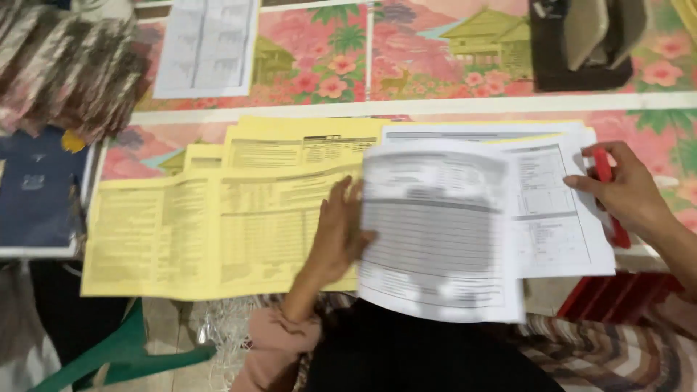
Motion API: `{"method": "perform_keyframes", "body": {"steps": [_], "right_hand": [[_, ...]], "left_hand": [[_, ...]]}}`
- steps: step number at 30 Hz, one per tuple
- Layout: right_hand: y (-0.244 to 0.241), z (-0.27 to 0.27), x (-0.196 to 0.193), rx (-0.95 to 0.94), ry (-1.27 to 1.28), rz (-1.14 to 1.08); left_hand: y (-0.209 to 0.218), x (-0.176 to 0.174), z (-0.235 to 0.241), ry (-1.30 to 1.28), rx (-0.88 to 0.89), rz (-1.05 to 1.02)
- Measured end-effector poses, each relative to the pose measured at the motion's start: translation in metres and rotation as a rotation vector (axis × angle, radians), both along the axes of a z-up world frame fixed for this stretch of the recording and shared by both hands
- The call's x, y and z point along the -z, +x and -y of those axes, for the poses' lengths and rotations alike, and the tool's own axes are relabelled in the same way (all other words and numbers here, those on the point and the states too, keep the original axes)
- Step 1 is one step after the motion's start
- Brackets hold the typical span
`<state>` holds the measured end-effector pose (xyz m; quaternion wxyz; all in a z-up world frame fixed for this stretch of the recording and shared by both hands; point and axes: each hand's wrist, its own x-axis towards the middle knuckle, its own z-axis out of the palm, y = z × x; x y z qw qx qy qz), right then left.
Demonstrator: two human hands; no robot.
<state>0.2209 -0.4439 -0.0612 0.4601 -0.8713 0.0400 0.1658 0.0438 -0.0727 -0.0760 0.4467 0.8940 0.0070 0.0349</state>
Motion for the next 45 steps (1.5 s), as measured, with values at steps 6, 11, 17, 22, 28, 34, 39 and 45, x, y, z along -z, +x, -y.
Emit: {"method": "perform_keyframes", "body": {"steps": [6, 11, 17, 22, 28, 34, 39, 45], "right_hand": [[0.006, 0.025, 0.013, 0.039, 0.019, 0.070], [-0.003, 0.025, -0.008, 0.095, -0.012, -0.019], [0.004, 0.044, 0.014, 0.043, -0.022, -0.037], [0.005, 0.043, 0.016, 0.062, -0.115, -0.053], [0.005, 0.041, 0.004, 0.058, -0.163, -0.103], [0.006, 0.044, 0.010, 0.050, -0.240, -0.086], [0.016, 0.044, 0.054, 0.043, -0.157, 0.090], [0.029, 0.052, 0.074, 0.015, -0.105, 0.095]], "left_hand": [[0.017, 0.021, 0.052, 0.365, -0.013, 0.083], [0.032, 0.037, 0.074, 0.569, -0.125, -0.159], [0.037, 0.051, 0.079, 0.677, -0.108, -0.090], [0.037, 0.047, 0.077, 0.720, -0.054, -0.071], [0.039, 0.043, 0.078, 0.728, 0.000, -0.118], [0.041, 0.039, 0.079, 0.758, 0.016, -0.168], [0.064, 0.013, 0.060, 0.715, 0.057, -0.308], [0.070, 0.021, 0.046, 0.700, 0.046, -0.272]]}}
